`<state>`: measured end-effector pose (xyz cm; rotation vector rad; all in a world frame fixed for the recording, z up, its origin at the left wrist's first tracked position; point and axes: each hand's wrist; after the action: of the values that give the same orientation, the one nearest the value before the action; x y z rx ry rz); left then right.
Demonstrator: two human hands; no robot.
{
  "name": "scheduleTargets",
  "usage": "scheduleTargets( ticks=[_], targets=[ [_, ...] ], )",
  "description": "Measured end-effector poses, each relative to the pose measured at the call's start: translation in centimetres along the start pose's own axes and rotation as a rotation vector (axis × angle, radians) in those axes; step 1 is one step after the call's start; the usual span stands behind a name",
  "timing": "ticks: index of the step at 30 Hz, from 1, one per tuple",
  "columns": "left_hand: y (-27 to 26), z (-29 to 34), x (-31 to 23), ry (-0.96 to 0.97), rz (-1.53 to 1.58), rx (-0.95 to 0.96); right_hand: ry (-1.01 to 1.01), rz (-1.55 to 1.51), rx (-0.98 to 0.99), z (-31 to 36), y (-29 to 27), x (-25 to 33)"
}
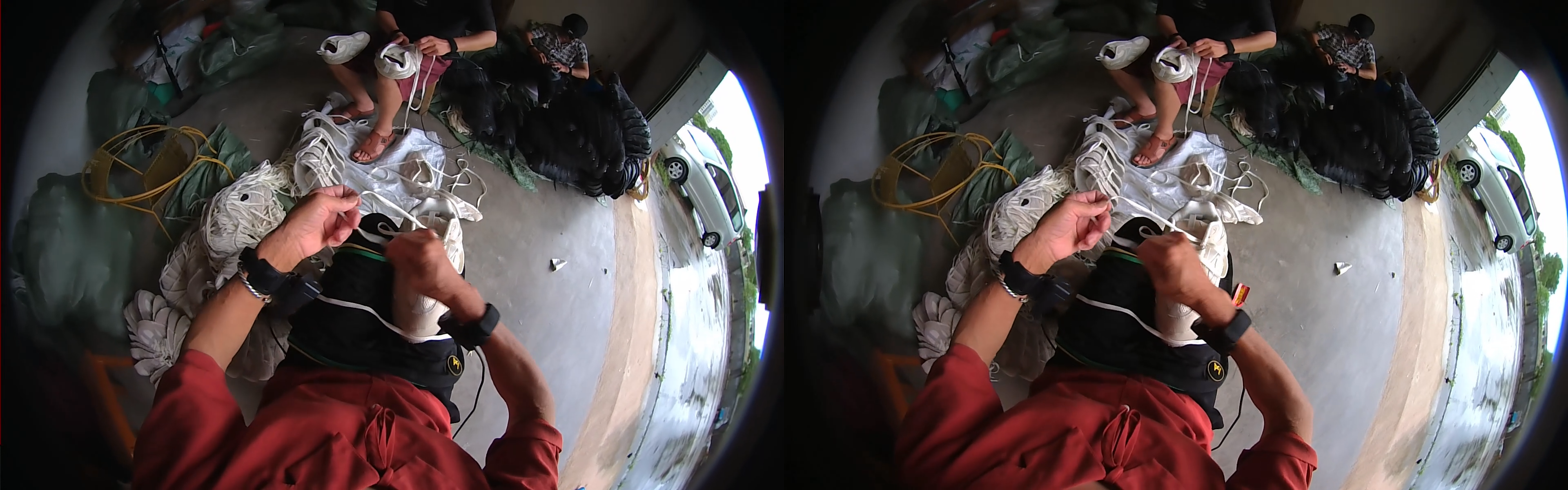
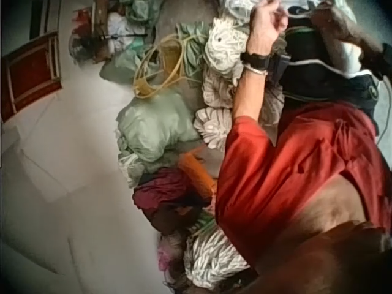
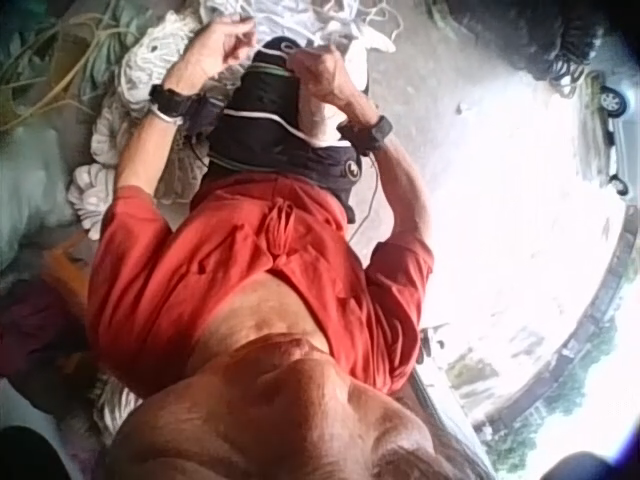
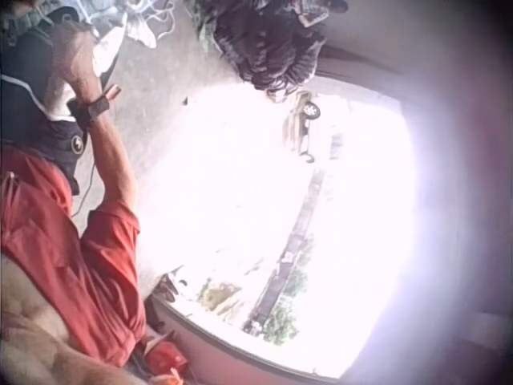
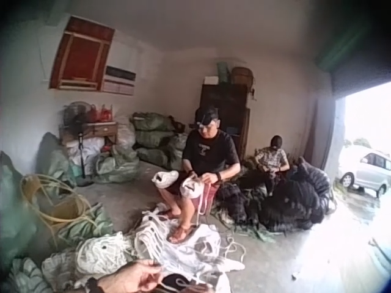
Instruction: Threading or assembling white shoe components by hand.
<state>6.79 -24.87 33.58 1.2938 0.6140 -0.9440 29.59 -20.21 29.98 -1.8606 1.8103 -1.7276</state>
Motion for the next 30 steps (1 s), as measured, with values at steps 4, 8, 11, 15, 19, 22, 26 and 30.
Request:
scheduleTargets(
  ticks=[4, 8, 11, 15, 19, 22, 26, 30],
  targets=[
    [-1.8, -0.6, 1.5, 0.058, 0.032, -0.042, 0.432, -0.752, -0.370, 0.1, -8.5, -3.2],
    [-2.9, -2.1, 3.6, 0.066, 0.250, -0.017, 0.598, -0.912, -0.466, 1.9, -9.9, -5.8],
    [-2.1, -3.3, 4.9, 0.115, 0.467, -0.067, 0.704, -0.981, -0.420, 0.8, -7.6, -5.4],
    [-2.8, -4.3, 5.7, 0.198, 0.647, -0.035, 0.755, -0.808, -0.195, 0.2, -5.0, -7.3],
    [-7.9, -2.7, 4.1, 0.292, 0.588, -0.201, 0.696, -0.700, -0.114, 0.4, -4.8, -7.2],
    [-14.7, -0.7, 3.4, 0.324, 0.607, -0.544, 0.735, -0.770, -0.144, 0.4, -4.6, -6.8],
    [-12.9, 0.1, 3.7, 0.278, 0.455, -0.529, 0.743, -0.953, -0.277, 0.4, -5.9, -6.8],
    [-9.1, -1.4, 3.6, 0.331, 0.316, -0.414, 0.603, -1.270, -0.405, 1.6, -9.8, -8.3]
  ],
)
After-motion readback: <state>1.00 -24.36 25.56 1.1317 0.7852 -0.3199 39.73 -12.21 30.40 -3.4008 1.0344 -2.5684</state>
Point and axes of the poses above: each hand's wrist, its own z-axis away from the middle knuckle, its own y-axis out of the palm, x = y × z, and after that the axes turned 8 degrees about y, right-handed
